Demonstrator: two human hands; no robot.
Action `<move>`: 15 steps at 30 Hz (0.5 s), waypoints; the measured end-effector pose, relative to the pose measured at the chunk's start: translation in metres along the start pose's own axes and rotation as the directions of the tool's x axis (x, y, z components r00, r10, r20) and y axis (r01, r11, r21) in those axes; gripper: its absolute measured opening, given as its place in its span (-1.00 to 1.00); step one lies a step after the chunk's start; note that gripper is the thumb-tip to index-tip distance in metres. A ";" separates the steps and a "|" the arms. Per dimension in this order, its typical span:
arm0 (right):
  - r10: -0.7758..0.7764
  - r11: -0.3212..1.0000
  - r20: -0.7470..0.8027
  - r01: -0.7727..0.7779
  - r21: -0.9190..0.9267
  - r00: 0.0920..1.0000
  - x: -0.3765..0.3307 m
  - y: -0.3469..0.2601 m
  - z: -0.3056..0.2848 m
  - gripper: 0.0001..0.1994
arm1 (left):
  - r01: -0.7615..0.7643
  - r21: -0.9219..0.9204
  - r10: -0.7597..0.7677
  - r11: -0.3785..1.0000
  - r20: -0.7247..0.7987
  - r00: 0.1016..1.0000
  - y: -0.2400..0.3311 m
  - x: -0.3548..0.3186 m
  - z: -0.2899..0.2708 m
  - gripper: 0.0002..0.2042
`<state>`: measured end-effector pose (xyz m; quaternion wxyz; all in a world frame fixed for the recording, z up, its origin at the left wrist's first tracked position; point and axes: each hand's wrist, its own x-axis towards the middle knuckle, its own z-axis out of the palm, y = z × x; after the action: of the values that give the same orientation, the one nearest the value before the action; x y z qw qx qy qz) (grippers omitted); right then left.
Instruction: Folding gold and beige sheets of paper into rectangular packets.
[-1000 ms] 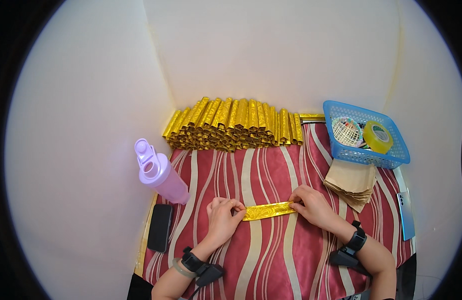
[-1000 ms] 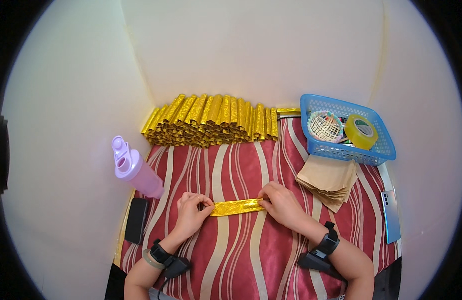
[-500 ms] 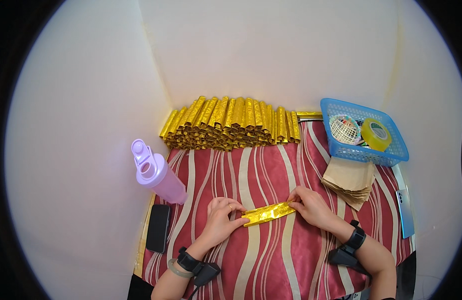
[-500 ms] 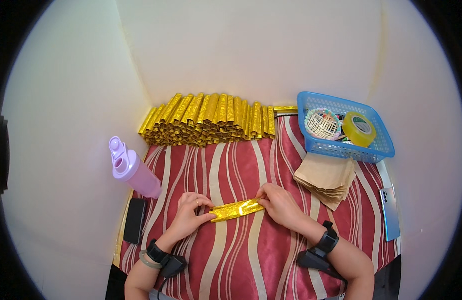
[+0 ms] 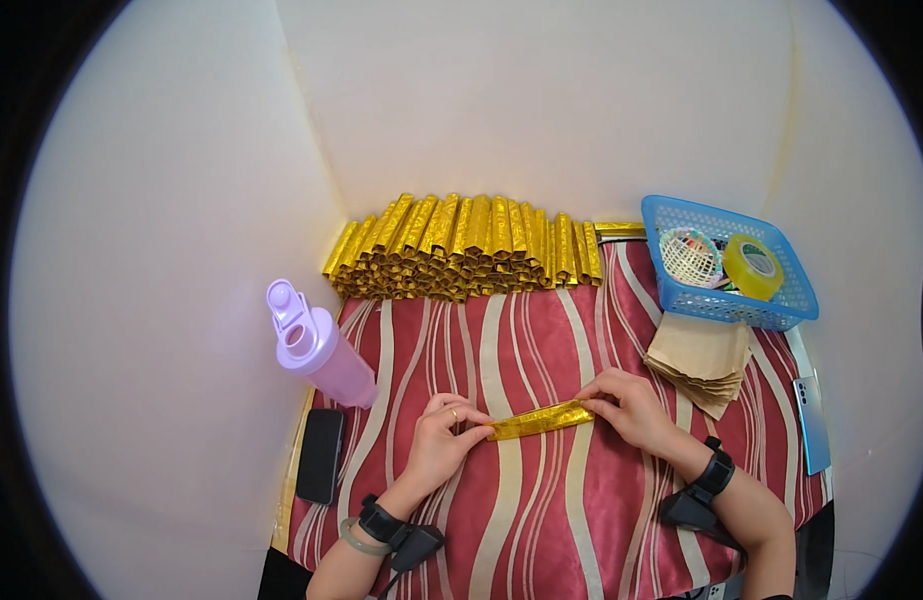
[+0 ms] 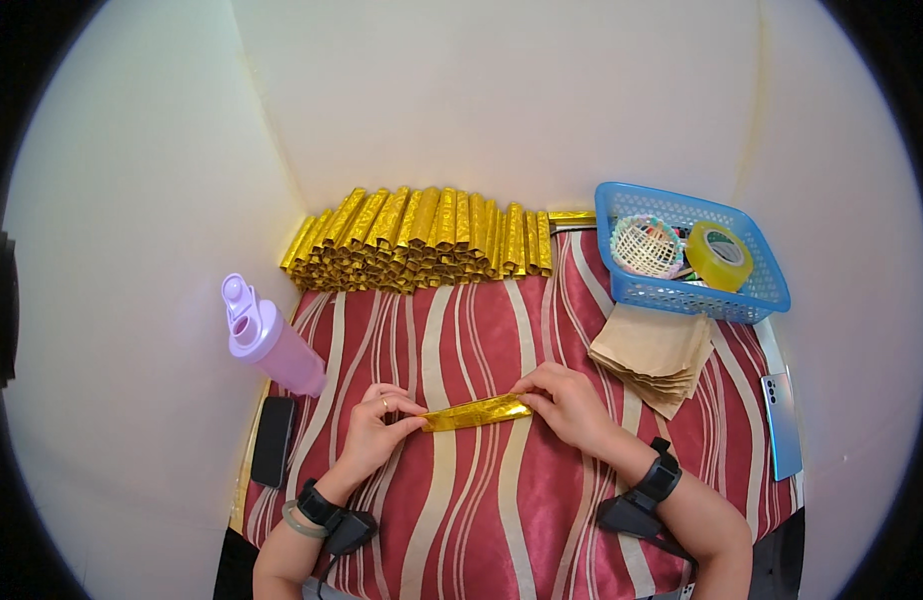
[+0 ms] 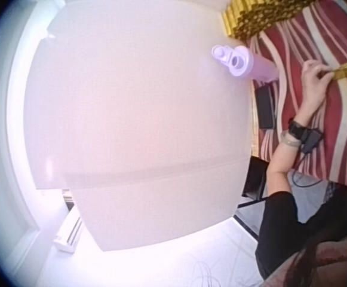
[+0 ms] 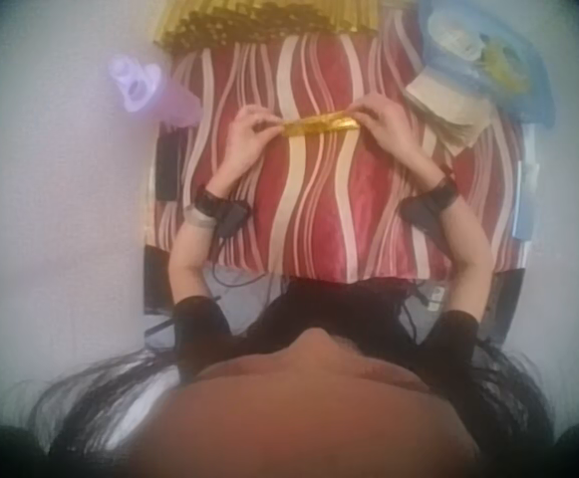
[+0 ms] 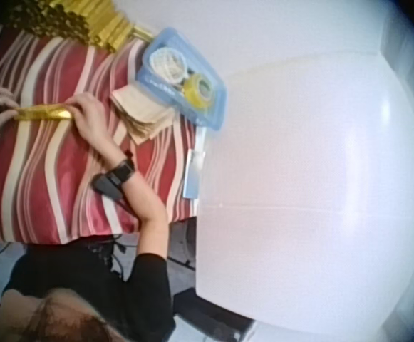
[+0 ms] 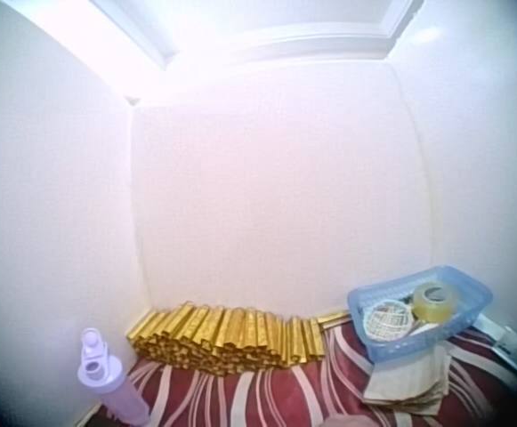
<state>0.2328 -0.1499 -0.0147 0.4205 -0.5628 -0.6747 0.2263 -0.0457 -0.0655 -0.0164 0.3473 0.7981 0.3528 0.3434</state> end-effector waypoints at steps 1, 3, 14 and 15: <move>-0.017 1.000 0.000 0.017 -0.005 1.000 0.000 -0.001 -0.001 -0.86 | -0.031 0.008 0.031 0.999 -0.001 1.000 -0.001 0.001 0.000 -0.85; -0.067 0.998 -0.006 0.067 -0.019 0.998 0.000 -0.001 -0.002 -0.86 | -0.016 -0.003 0.016 1.000 -0.005 1.000 0.000 0.001 0.000 -0.86; -0.626 0.655 0.090 0.585 -0.479 0.774 0.005 -0.008 -0.022 -0.82 | -0.414 0.374 0.456 0.830 -0.028 0.889 0.009 0.006 -0.010 -0.85; -0.647 0.613 0.131 0.615 -0.496 0.751 0.005 -0.008 -0.022 -0.82 | -0.463 0.426 0.508 0.778 0.009 0.861 0.013 0.006 -0.012 -0.85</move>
<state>0.2468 -0.1508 0.0049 0.3287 -0.3859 -0.8505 -0.1401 -0.0481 -0.0639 0.0024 0.0507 0.8974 0.2175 0.3804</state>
